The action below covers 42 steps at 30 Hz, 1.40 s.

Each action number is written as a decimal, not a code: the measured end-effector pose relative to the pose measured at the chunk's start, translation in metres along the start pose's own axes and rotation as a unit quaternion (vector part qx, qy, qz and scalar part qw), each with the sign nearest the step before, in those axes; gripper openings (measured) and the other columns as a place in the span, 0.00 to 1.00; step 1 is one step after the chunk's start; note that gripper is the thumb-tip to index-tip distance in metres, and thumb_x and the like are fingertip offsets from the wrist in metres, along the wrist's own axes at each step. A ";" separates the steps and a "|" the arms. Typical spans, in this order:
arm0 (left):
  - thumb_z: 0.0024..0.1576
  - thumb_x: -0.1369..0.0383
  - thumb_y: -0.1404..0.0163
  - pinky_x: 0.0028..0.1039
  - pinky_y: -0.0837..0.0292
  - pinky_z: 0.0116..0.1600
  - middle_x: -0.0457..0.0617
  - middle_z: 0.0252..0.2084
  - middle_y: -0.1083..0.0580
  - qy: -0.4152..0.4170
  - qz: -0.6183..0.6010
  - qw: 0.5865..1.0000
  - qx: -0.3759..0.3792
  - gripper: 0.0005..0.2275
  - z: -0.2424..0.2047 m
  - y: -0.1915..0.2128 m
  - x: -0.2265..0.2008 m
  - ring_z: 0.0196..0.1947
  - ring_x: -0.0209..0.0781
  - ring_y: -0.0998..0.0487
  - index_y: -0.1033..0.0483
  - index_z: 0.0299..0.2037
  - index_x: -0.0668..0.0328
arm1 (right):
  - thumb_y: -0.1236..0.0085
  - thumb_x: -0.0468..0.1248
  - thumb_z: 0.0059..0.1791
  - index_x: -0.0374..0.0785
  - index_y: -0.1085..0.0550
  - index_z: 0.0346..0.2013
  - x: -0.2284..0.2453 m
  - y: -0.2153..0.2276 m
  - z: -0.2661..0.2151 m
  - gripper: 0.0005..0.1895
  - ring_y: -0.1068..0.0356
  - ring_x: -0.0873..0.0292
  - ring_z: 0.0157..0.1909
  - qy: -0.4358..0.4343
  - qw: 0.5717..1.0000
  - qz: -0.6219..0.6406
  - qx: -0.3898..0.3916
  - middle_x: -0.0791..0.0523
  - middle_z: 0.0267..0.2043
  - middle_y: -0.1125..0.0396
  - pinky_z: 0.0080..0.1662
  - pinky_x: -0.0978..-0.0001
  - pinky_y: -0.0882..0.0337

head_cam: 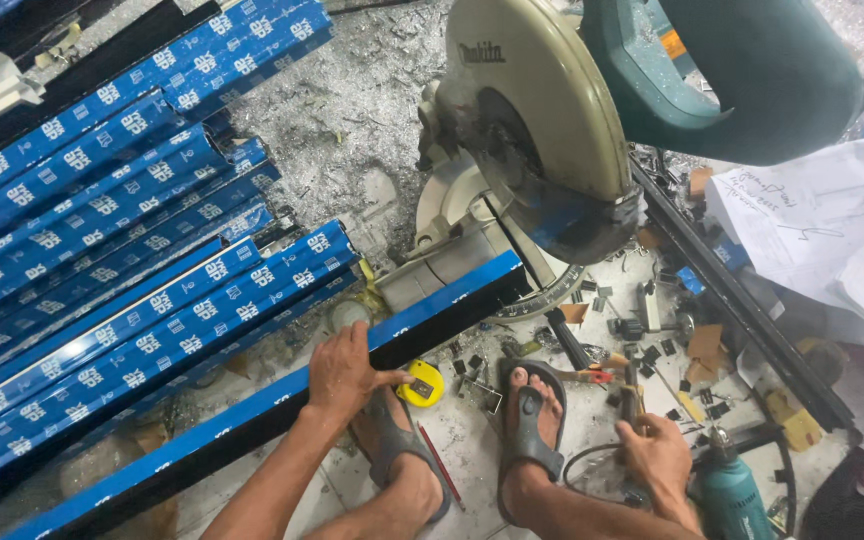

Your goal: The person measures a black metal profile with a tape measure and marks it with a pencil. They then use a miter saw to cut the profile. After the cut, they inspect the piece and place it back on the saw to make another cut.

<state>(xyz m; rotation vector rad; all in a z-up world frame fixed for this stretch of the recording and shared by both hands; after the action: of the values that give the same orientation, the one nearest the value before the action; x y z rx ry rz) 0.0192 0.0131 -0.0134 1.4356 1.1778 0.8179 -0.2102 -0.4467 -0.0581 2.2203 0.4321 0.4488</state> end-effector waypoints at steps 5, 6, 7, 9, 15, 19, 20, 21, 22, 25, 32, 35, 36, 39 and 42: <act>0.41 0.27 0.42 0.43 0.22 0.38 0.52 0.44 0.22 0.046 -0.057 0.989 0.128 0.42 0.003 0.018 -0.009 0.40 0.54 0.19 0.35 0.52 0.53 | 0.40 0.34 0.48 0.31 0.19 0.50 0.002 0.023 -0.008 0.16 0.30 0.53 0.34 0.001 0.945 0.328 -0.002 0.48 0.36 0.26 0.37 0.58 0.27; 0.47 0.29 0.46 0.44 0.24 0.38 0.52 0.43 0.22 0.058 -0.060 0.981 0.175 0.40 0.004 0.018 -0.011 0.39 0.55 0.20 0.36 0.56 0.53 | 0.39 0.33 0.48 0.32 0.20 0.44 0.009 0.032 -0.009 0.12 0.29 0.54 0.33 0.038 0.930 0.364 -0.002 0.49 0.34 0.26 0.37 0.61 0.27; 0.52 0.31 0.49 0.45 0.26 0.39 0.52 0.43 0.22 0.071 -0.063 0.970 0.223 0.38 0.004 0.019 -0.010 0.39 0.56 0.21 0.37 0.59 0.53 | 0.38 0.32 0.47 0.33 0.20 0.39 0.018 0.039 -0.011 0.08 0.29 0.56 0.32 0.075 0.914 0.400 0.000 0.50 0.32 0.26 0.37 0.64 0.27; 0.55 0.33 0.51 0.46 0.26 0.36 0.52 0.38 0.24 0.055 -0.054 0.974 0.212 0.34 -0.001 0.012 -0.009 0.34 0.56 0.22 0.36 0.56 0.52 | 0.41 0.31 0.44 0.32 0.21 0.40 0.041 0.053 -0.021 0.11 0.37 0.58 0.25 0.083 0.915 0.393 0.022 0.49 0.33 0.25 0.28 0.65 0.35; 0.58 0.35 0.54 0.49 0.25 0.34 0.55 0.32 0.23 0.040 -0.013 0.984 0.176 0.33 0.001 0.013 -0.012 0.31 0.60 0.21 0.36 0.63 0.52 | 0.45 0.35 0.42 0.37 0.21 0.47 0.126 0.060 -0.044 0.19 0.30 0.52 0.48 0.078 0.955 0.241 0.154 0.49 0.48 0.24 0.53 0.48 0.33; 0.53 0.39 0.46 0.55 0.21 0.45 0.57 0.33 0.20 0.074 -0.083 0.983 0.149 0.23 0.002 0.041 -0.028 0.41 0.68 0.16 0.30 0.42 0.47 | 0.36 0.34 0.39 0.38 0.19 0.34 0.158 0.043 -0.040 0.09 0.27 0.50 0.39 0.172 0.955 0.186 0.155 0.49 0.35 0.29 0.38 0.58 0.25; 0.53 0.39 0.46 0.55 0.21 0.45 0.57 0.33 0.20 0.072 -0.083 0.983 0.150 0.23 0.002 0.038 -0.030 0.41 0.68 0.16 0.30 0.42 0.47 | 0.36 0.34 0.39 0.38 0.19 0.34 0.154 0.039 -0.034 0.09 0.27 0.50 0.39 0.169 0.955 0.187 0.154 0.49 0.35 0.29 0.38 0.58 0.25; 0.53 0.38 0.46 0.56 0.22 0.45 0.57 0.33 0.20 0.073 -0.080 0.982 0.153 0.24 0.002 0.035 -0.031 0.41 0.68 0.16 0.30 0.43 0.46 | 0.35 0.36 0.39 0.39 0.18 0.34 0.153 0.036 -0.028 0.10 0.27 0.47 0.43 0.189 0.956 0.168 0.148 0.48 0.36 0.28 0.45 0.55 0.27; 0.53 0.38 0.47 0.56 0.22 0.46 0.56 0.32 0.20 0.075 -0.077 0.982 0.156 0.24 0.001 0.032 -0.031 0.42 0.69 0.16 0.30 0.44 0.46 | 0.34 0.38 0.38 0.40 0.17 0.34 0.153 0.032 -0.024 0.10 0.27 0.44 0.47 0.209 0.956 0.150 0.142 0.46 0.37 0.28 0.52 0.51 0.30; 0.54 0.39 0.48 0.58 0.23 0.49 0.59 0.34 0.20 0.072 -0.087 0.979 0.169 0.23 0.002 0.041 -0.037 0.43 0.70 0.17 0.32 0.43 0.48 | 0.33 0.41 0.39 0.41 0.21 0.32 0.162 0.039 -0.027 0.11 0.28 0.44 0.42 0.184 0.961 0.143 0.150 0.47 0.34 0.30 0.48 0.51 0.32; 0.55 0.42 0.47 0.56 0.21 0.46 0.58 0.34 0.19 0.048 -0.092 0.983 0.152 0.22 -0.004 0.042 -0.042 0.40 0.67 0.16 0.31 0.43 0.48 | 0.33 0.39 0.40 0.43 0.21 0.31 0.156 0.037 -0.019 0.08 0.28 0.48 0.40 0.180 0.963 0.134 0.148 0.51 0.32 0.30 0.45 0.54 0.31; 0.54 0.43 0.45 0.56 0.20 0.45 0.56 0.33 0.20 0.025 -0.096 0.987 0.130 0.21 -0.003 0.040 -0.042 0.38 0.65 0.15 0.30 0.42 0.48 | 0.33 0.40 0.40 0.43 0.21 0.30 0.163 0.038 -0.023 0.07 0.29 0.48 0.38 0.177 0.964 0.138 0.145 0.51 0.30 0.31 0.43 0.55 0.31; 0.55 0.41 0.46 0.55 0.21 0.45 0.55 0.32 0.20 0.011 -0.088 0.986 0.144 0.22 -0.003 0.038 -0.042 0.38 0.64 0.16 0.31 0.42 0.49 | 0.34 0.39 0.39 0.44 0.21 0.30 0.164 0.037 -0.027 0.07 0.28 0.50 0.37 0.167 0.963 0.151 0.148 0.52 0.28 0.30 0.42 0.57 0.31; 0.54 0.41 0.45 0.54 0.22 0.44 0.57 0.32 0.20 -0.008 -0.104 0.979 0.178 0.23 0.003 0.048 -0.042 0.39 0.65 0.16 0.30 0.42 0.51 | 0.36 0.36 0.38 0.45 0.20 0.32 0.162 0.035 -0.025 0.08 0.29 0.53 0.36 0.180 0.957 0.181 0.140 0.53 0.26 0.30 0.42 0.59 0.31; 0.50 0.46 0.38 0.52 0.23 0.44 0.59 0.33 0.19 0.002 -0.210 0.949 0.234 0.21 0.013 0.065 -0.035 0.42 0.66 0.16 0.25 0.39 0.53 | 0.37 0.31 0.36 0.40 0.22 0.30 0.145 0.018 -0.009 0.09 0.30 0.53 0.38 0.247 0.933 0.234 0.122 0.51 0.29 0.29 0.45 0.57 0.32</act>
<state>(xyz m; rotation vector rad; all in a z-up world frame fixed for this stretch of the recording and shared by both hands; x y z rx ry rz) 0.0371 -0.0211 0.0509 1.4702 1.6843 0.2493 -0.0846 -0.3872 -0.0138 2.4389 0.2133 1.2860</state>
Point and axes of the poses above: each hand's wrist, its own z-axis towards the middle knuckle, its own y-axis out of the back of the hand, x = y × z, the point moved 7 cm from there along z, towards the middle knuckle
